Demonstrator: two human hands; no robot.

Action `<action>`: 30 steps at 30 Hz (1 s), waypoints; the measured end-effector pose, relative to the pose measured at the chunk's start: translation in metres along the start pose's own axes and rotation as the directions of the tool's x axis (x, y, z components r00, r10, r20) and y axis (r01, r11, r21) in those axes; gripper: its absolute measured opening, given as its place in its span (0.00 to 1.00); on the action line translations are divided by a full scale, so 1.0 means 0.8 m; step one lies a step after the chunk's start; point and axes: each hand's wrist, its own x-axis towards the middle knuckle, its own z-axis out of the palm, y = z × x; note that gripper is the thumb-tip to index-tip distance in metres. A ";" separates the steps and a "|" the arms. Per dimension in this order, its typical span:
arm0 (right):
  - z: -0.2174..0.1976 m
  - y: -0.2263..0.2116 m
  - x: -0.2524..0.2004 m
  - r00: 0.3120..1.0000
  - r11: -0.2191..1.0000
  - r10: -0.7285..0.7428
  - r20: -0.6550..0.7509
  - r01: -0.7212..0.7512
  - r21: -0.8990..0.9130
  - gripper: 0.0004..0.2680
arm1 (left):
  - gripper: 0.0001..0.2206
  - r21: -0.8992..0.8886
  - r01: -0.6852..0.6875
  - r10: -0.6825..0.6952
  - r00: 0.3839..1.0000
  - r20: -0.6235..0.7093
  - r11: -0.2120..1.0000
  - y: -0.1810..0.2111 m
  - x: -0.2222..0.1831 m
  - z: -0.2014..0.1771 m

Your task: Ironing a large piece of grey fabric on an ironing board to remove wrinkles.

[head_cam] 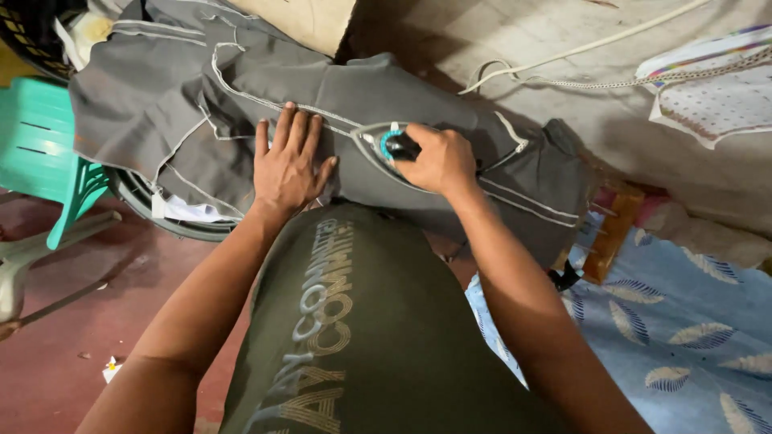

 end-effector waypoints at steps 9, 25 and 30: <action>-0.001 -0.040 0.022 0.992 0.997 0.062 0.106 -0.057 -0.043 0.12 | 0.30 -0.042 0.057 -0.053 0.994 0.090 0.997 -0.012 -0.001 -0.002; -0.010 -0.051 0.026 0.957 0.991 0.062 0.284 -0.093 0.098 0.16 | 0.26 -0.016 0.343 -0.333 0.921 0.203 0.939 -0.008 0.005 -0.006; -0.045 0.024 -0.036 0.952 0.993 0.102 0.287 -0.115 0.026 0.17 | 0.31 0.070 0.433 -0.439 0.882 0.173 0.899 0.027 0.016 -0.007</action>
